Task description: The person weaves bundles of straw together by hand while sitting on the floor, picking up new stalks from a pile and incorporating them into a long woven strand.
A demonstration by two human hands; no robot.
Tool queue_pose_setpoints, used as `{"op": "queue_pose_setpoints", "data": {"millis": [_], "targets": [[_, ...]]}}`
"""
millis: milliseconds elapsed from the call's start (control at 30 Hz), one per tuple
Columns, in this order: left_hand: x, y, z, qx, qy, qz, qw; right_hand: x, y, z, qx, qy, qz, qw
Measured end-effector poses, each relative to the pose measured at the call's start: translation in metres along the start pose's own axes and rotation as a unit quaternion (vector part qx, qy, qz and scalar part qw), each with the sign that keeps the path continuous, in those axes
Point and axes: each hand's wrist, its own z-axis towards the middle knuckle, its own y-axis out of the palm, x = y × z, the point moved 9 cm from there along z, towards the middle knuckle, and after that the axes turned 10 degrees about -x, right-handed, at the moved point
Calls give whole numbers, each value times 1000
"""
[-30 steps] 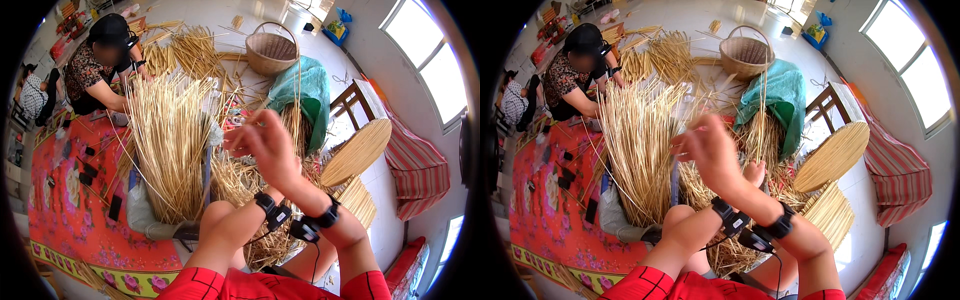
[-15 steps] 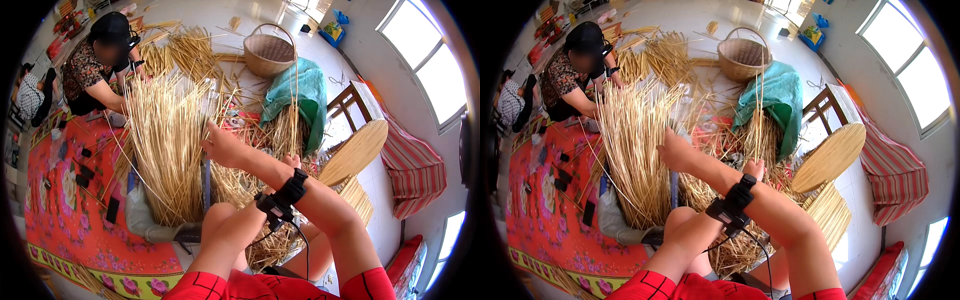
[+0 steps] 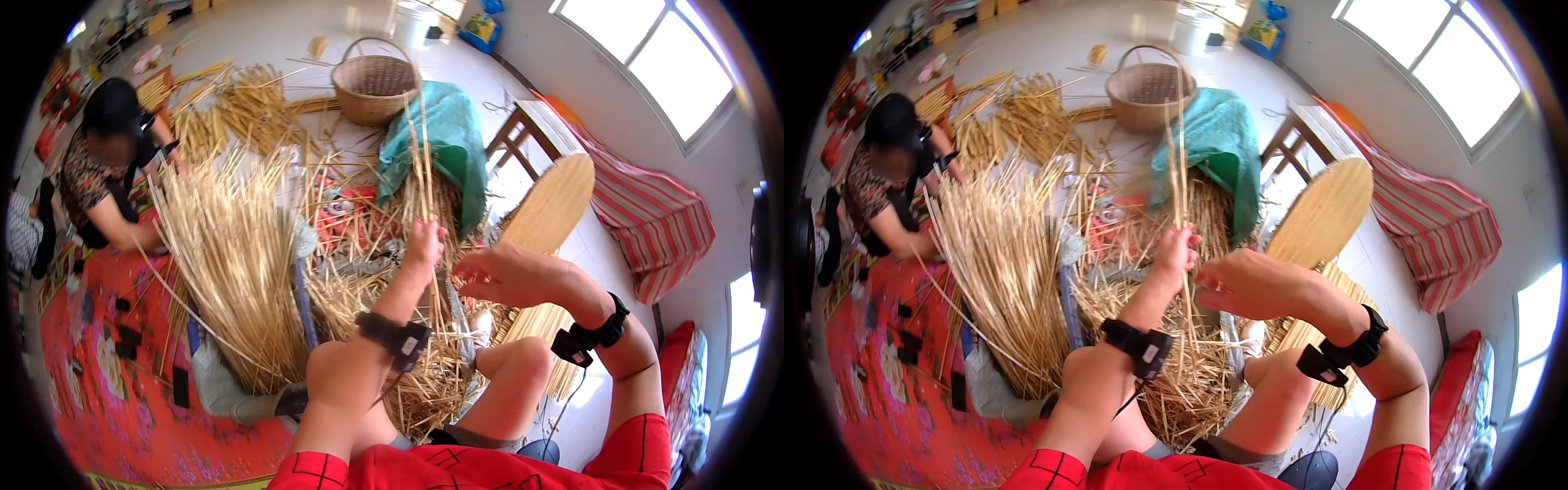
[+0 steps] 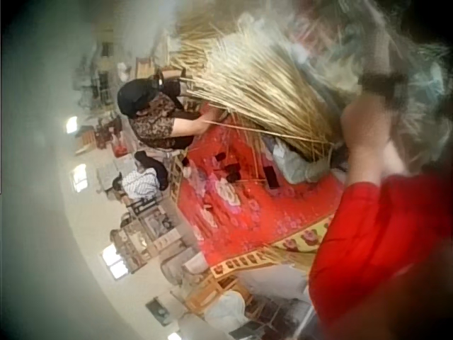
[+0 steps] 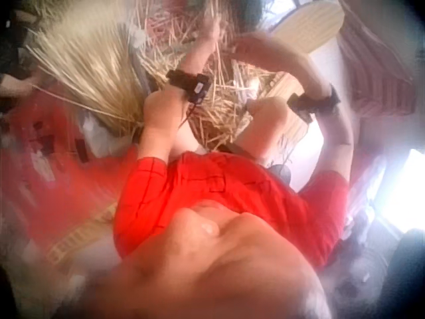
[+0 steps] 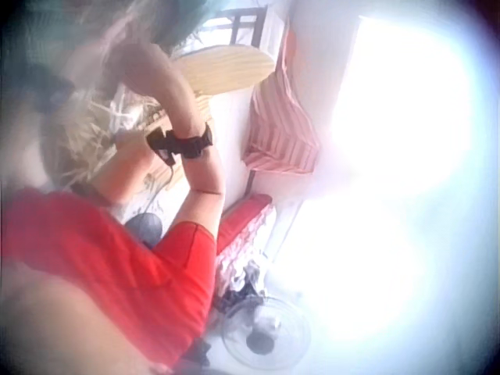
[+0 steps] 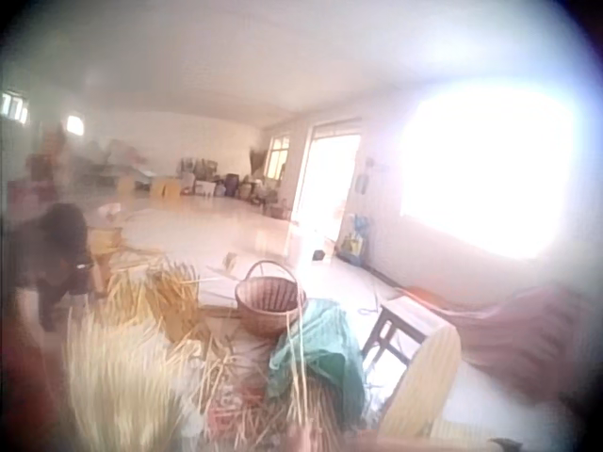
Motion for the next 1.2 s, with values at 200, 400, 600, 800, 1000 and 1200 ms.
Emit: {"op": "queue_pose_setpoints", "data": {"millis": [200, 400, 600, 800, 1000, 1200], "targets": [[20, 28, -1, -101, -13, -61, 993, 92, 49, -35, 66, 49, 143, 986], [23, 47, -15, -146, -26, -90, 985, 122, 87, 20, 181, -23, 543, 820], [23, 57, -12, -149, -33, -52, 987, 137, 76, 53, 195, -118, 579, 783], [31, 35, -12, -19, 19, 85, 996, 162, 61, 44, 297, -107, 588, 745], [31, 51, -16, -87, 0, 130, 988, 165, 49, 34, 340, -145, 593, 715], [25, 40, -10, -27, 17, 135, 990, 159, 57, 39, 294, -125, 605, 729]]}}
